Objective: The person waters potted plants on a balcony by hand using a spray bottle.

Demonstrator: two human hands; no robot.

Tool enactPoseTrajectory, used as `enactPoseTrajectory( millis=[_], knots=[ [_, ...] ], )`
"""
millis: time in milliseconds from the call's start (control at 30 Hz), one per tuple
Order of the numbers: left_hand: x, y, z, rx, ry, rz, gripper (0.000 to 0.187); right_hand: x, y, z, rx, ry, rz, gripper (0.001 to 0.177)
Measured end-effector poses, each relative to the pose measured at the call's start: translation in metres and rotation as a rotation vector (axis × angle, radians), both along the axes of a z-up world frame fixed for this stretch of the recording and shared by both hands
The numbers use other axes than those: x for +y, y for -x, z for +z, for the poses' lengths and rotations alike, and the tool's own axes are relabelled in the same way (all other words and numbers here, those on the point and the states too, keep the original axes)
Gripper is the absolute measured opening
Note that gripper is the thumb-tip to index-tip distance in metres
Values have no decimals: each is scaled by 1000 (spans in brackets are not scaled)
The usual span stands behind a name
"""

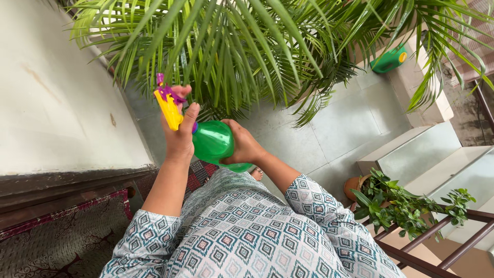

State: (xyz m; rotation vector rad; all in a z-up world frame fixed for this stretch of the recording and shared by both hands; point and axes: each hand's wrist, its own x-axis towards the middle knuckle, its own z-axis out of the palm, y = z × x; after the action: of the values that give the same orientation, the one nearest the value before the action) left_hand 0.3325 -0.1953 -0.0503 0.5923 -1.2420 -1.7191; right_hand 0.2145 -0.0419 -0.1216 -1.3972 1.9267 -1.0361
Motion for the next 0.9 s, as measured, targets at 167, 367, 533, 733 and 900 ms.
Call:
enactPoseTrajectory(
  millis=[167,367,533,733,900],
  knots=[
    [-9,-16,-33,-40,-144,15,21,-11,-9,-3,11,18,48,113],
    [-7,-27,-14,20,-44,10,27,-14,-18,-6,-3,32,57,113],
    [-5,-26,-18,-34,-78,-40,21,-8,-27,-4,-46,1,1,109],
    [10,-10,-29,-50,-95,-135,20,16,-23,-11,-40,-26,-67,111],
    [27,8,-36,-35,42,-150,35,43,-13,-15,-52,-57,-131,109]
  ],
)
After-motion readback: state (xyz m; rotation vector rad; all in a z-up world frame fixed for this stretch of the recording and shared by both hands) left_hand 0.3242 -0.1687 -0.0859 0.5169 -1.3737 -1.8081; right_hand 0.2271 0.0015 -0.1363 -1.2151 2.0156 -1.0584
